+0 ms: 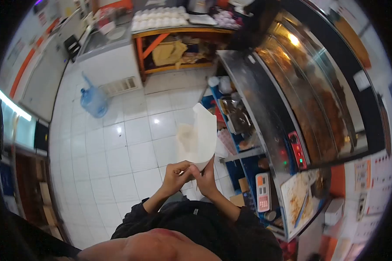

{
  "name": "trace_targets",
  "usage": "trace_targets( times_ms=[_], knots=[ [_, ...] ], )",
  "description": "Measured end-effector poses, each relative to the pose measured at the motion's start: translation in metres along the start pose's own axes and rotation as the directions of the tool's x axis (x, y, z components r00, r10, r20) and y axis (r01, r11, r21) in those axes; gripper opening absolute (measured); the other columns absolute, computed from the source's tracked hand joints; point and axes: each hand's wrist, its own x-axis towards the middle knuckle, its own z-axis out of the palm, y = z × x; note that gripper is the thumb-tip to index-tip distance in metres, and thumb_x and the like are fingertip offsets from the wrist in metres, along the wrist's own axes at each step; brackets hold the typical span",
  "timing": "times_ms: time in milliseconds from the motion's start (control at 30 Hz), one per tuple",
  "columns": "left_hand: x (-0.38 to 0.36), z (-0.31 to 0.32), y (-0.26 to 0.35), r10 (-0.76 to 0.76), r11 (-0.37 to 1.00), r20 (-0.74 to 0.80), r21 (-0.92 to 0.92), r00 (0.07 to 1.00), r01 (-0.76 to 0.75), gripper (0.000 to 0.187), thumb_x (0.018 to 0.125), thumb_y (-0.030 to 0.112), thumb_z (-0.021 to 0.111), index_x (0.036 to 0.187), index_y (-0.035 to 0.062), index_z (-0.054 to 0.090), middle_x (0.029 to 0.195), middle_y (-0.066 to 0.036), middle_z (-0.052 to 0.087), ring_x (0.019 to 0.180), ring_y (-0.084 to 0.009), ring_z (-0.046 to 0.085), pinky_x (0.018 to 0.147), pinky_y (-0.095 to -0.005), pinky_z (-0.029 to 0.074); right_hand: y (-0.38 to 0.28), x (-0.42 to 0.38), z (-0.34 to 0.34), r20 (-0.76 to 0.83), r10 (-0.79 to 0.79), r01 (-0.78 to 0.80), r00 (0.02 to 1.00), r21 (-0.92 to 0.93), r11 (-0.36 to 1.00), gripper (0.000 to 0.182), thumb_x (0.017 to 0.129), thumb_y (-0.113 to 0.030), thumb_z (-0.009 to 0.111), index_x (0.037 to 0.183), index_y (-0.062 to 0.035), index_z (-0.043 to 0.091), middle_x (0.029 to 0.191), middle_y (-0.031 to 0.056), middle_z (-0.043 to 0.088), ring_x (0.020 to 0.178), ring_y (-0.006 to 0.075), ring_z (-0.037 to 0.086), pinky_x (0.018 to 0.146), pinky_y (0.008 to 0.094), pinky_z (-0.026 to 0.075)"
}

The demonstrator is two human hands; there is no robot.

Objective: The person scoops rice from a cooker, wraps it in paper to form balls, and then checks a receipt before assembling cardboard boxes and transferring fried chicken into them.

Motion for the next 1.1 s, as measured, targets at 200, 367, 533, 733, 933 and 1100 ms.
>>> trace_targets(
  times_ms=[200, 367, 533, 733, 933, 1100],
  knots=[
    [0.028, 0.072, 0.018, 0.190, 0.948, 0.329, 0.182, 0.925, -0.260, 0.019, 0.077, 0.007, 0.074, 0.085, -0.0036, 0.061, 0.075, -0.004, 0.058, 0.072, -0.0090, 0.051, 0.069, -0.0249, 0.044, -0.011, -0.049, -0.064, -0.394, 0.005, 0.025, 0.919, 0.070, 0.997, 0.058, 0.090, -0.019, 0.063, 0.134, 0.0007, 0.032, 0.122, 0.0112, 0.049, 0.110, 0.0177, 0.050, 0.095, 0.0322, 0.041],
    [0.035, 0.149, 0.006, -0.065, 0.998, 0.778, 0.036, 0.625, 0.059, 0.020, 0.073, 0.010, 0.076, 0.088, 0.0009, 0.065, 0.079, 0.000, 0.061, 0.076, -0.0086, 0.051, 0.072, -0.0256, 0.043, 0.002, -0.123, -0.110, -0.634, -0.051, 0.110, 0.772, 0.054, 0.992, 0.065, 0.087, -0.032, 0.068, 0.132, 0.0013, 0.035, 0.119, 0.0103, 0.051, 0.104, 0.0173, 0.053, 0.089, 0.0319, 0.045],
    [0.022, 0.214, -0.025, -0.038, 0.989, 0.922, -0.020, 0.384, 0.145, 0.024, 0.074, 0.013, 0.078, 0.094, 0.0028, 0.068, 0.086, 0.003, 0.064, 0.079, -0.0063, 0.050, 0.071, -0.0242, 0.041, -0.004, -0.186, -0.139, -0.651, 0.127, 0.044, 0.749, 0.240, 0.970, 0.070, 0.080, -0.023, 0.077, 0.131, 0.0030, 0.036, 0.120, 0.0102, 0.052, 0.112, 0.0179, 0.051, 0.094, 0.0335, 0.045],
    [0.012, 0.264, -0.009, -0.174, 0.984, 0.895, 0.141, 0.411, 0.109, 0.025, 0.077, 0.017, 0.078, 0.095, 0.0016, 0.069, 0.087, 0.002, 0.064, 0.082, -0.0060, 0.052, 0.071, -0.0237, 0.043, -0.022, -0.235, -0.216, -0.566, 0.236, -0.180, 0.790, 0.155, 0.971, 0.047, 0.082, -0.007, 0.071, 0.123, 0.0017, 0.050, 0.115, 0.0110, 0.059, 0.103, 0.0182, 0.058, 0.090, 0.0327, 0.047],
    [0.039, 0.263, 0.034, 0.268, 0.853, 0.401, 0.324, 0.876, -0.410, 0.011, 0.077, 0.004, 0.074, 0.086, 0.0011, 0.068, 0.079, -0.004, 0.064, 0.072, -0.0108, 0.059, 0.065, -0.0254, 0.046, -0.051, -0.311, -0.323, -0.940, 0.074, -0.261, 0.333, -0.017, 0.965, 0.040, 0.087, -0.008, 0.066, 0.122, 0.0063, 0.053, 0.115, 0.0126, 0.061, 0.103, 0.0200, 0.058, 0.090, 0.0314, 0.045],
    [0.054, 0.279, 0.040, 0.367, 0.921, 0.024, 0.129, 0.930, -0.367, 0.013, 0.083, 0.003, 0.070, 0.093, -0.0005, 0.062, 0.081, -0.004, 0.061, 0.075, -0.0114, 0.057, 0.066, -0.0246, 0.045, -0.026, -0.388, -0.422, -0.932, -0.362, -0.411, -0.025, -0.321, 0.853, 0.042, 0.088, -0.013, 0.067, 0.125, 0.0021, 0.052, 0.120, 0.0134, 0.057, 0.103, 0.0191, 0.059, 0.085, 0.0307, 0.048]
  ],
)
